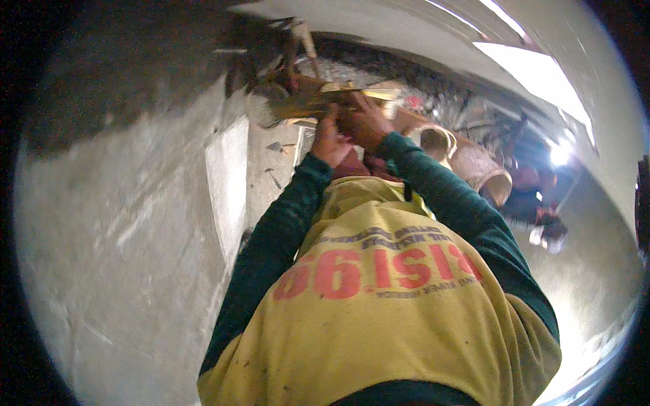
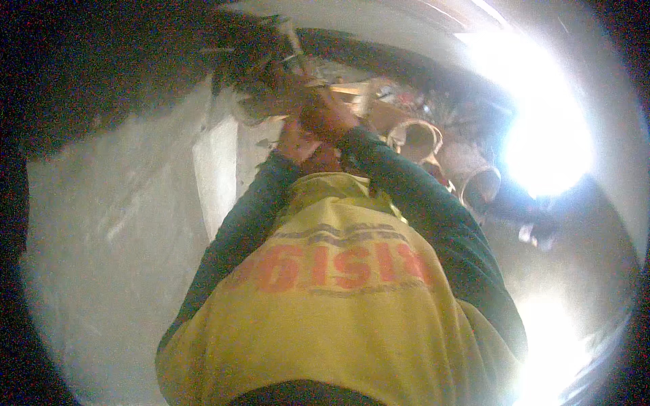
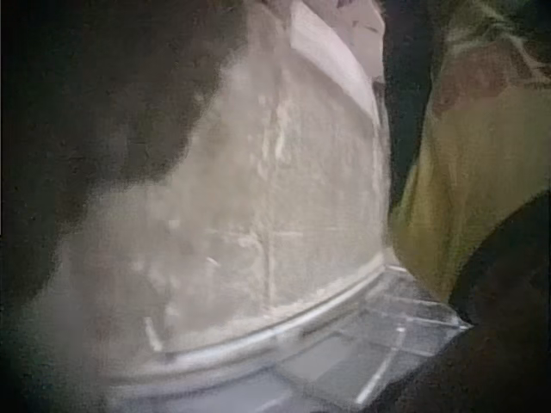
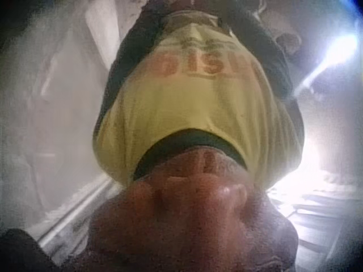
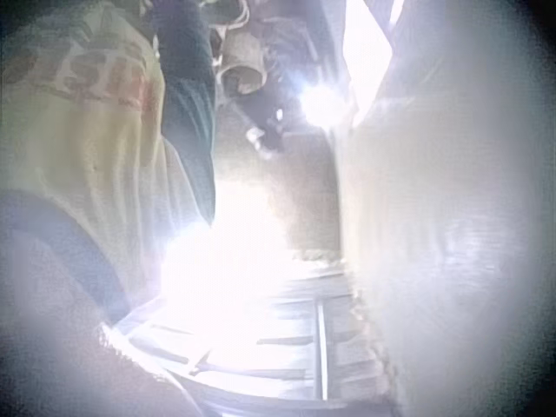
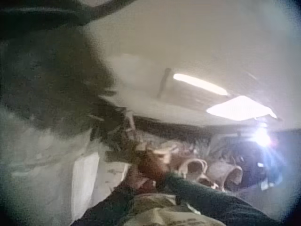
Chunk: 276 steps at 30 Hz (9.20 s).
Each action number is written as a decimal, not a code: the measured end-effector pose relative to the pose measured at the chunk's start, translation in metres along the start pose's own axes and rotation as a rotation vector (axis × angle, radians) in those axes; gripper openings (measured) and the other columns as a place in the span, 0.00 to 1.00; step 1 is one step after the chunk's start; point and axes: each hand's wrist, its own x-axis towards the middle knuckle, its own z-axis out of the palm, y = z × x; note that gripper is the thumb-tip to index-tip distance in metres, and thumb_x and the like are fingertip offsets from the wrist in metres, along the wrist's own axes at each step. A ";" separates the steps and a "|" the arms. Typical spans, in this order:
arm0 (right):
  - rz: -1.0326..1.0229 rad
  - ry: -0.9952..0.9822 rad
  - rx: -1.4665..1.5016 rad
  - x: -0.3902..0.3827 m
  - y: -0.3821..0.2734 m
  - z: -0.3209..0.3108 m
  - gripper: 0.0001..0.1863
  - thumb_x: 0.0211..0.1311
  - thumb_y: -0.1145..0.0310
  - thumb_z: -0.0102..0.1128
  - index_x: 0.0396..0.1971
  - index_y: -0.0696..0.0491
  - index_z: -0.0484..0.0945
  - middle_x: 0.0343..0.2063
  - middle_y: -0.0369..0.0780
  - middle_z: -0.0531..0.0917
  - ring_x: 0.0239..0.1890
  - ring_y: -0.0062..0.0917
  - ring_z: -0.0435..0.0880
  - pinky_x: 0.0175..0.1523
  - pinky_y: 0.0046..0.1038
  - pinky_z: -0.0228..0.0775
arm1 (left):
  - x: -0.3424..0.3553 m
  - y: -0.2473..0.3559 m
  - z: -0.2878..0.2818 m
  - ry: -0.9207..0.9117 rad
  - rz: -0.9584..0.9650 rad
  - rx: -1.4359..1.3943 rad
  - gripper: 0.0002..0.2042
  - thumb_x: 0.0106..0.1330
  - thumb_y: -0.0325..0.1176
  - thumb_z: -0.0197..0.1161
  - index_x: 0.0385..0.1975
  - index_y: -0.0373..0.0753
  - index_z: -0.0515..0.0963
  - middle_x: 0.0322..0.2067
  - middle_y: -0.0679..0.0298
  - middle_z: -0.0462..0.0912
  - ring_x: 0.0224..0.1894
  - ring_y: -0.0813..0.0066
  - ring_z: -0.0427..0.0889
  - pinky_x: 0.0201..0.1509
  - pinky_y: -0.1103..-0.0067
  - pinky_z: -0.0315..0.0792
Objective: The person applies plaster to a wall using a trowel and hawk, smoothing the surface with consistent strokes. They repeatedly scoop plaster from a bucket and spread it evenly across the wall area.
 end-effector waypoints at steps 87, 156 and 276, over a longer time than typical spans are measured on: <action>1.184 -0.148 -0.293 -0.257 0.415 0.433 0.08 0.51 0.68 0.59 0.28 0.56 0.81 0.28 0.39 0.74 0.33 0.31 0.76 0.36 0.35 0.66 | 0.412 -0.567 0.100 -0.564 -0.464 0.547 0.14 0.69 0.42 0.51 0.39 0.38 0.76 0.38 0.64 0.80 0.40 0.72 0.79 0.50 0.76 0.72; 1.973 1.024 0.353 -0.213 0.333 0.549 0.19 0.59 0.73 0.57 0.49 0.60 0.64 0.44 0.57 0.73 0.39 0.56 0.82 0.42 0.51 0.78 | 0.379 -0.597 0.084 -1.252 0.165 0.585 0.14 0.75 0.40 0.45 0.45 0.37 0.73 0.44 0.63 0.77 0.45 0.71 0.76 0.58 0.73 0.68; 1.155 1.865 1.437 -0.287 0.265 0.469 0.19 0.62 0.63 0.47 0.47 0.58 0.77 0.27 0.38 0.79 0.18 0.19 0.75 0.19 0.22 0.70 | 0.396 -0.507 0.065 -0.625 -0.586 0.328 0.22 0.60 0.51 0.56 0.50 0.45 0.73 0.51 0.64 0.73 0.57 0.67 0.69 0.65 0.60 0.58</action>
